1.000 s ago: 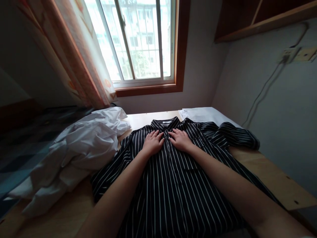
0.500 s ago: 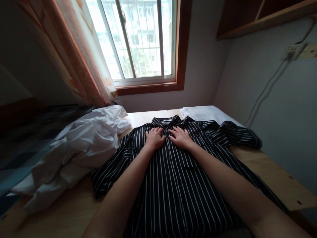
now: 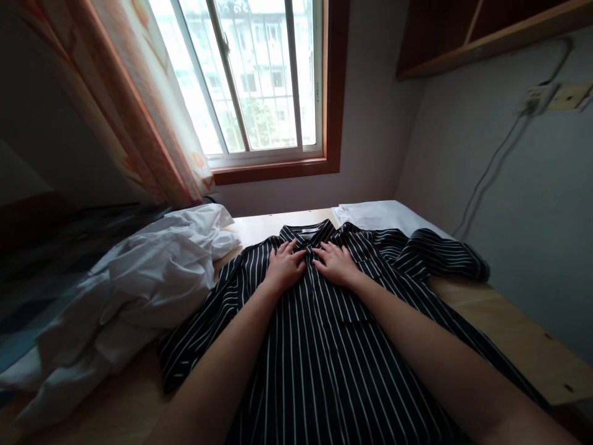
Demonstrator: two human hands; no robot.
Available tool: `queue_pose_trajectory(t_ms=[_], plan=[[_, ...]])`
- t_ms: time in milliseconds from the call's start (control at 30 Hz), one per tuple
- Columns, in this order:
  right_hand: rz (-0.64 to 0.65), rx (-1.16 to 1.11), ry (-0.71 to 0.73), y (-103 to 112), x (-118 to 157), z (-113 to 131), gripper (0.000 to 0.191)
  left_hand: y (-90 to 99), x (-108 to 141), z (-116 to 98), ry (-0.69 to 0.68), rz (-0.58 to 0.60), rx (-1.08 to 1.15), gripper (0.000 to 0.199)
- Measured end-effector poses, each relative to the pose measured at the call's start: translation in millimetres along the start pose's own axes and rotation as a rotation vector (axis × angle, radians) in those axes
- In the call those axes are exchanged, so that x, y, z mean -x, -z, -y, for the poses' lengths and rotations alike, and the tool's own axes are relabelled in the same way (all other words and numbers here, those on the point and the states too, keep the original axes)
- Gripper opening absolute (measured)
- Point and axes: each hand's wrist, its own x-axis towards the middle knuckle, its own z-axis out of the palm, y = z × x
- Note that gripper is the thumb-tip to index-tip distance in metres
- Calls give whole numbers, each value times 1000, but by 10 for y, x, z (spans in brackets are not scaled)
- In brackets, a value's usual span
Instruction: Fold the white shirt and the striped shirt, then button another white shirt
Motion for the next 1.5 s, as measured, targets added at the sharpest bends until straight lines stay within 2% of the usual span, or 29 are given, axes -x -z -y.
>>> queue_pose_trajectory(t_ms=[233, 433, 533, 600, 733, 833, 900, 967, 1067, 1133, 1267, 1500], plan=[[-136, -28, 54, 10, 37, 9, 43, -4, -6, -8, 32, 39, 29, 44], [-38, -4, 95, 54, 37, 25, 47, -30, -13, 14, 59, -26, 121, 49], [-11, 5, 90, 55, 33, 16, 49, -45, -16, 25, 28, -17, 100, 55], [-20, 10, 95, 50, 38, 15, 49, -49, -17, 26, 12, 3, 59, 53], [-121, 14, 102, 43, 53, 27, 43, -40, -11, 9, -2, 20, 0, 45], [-208, 29, 41, 43, 52, 26, 42, -6, 5, -12, -29, -30, -47, 45], [-180, 45, -28, 41, 44, 16, 46, 26, 20, -30, -50, -72, -82, 41], [-97, 48, -87, 38, 34, 5, 52, 50, 30, -48, -64, -113, -94, 37], [-11, 43, -132, 37, 29, 6, 58, 40, 25, -63, -68, -157, -51, 43], [5, 52, -139, 40, 33, 21, 59, 5, 9, -62, -58, -92, -15, 49], [-9, 58, -155, 43, 64, 70, 59, -53, -17, -52, -7, 156, 23, 56], [-47, 121, -270, 116, 164, 124, 68, 3, 23, -82, 23, 202, 48, 60]])
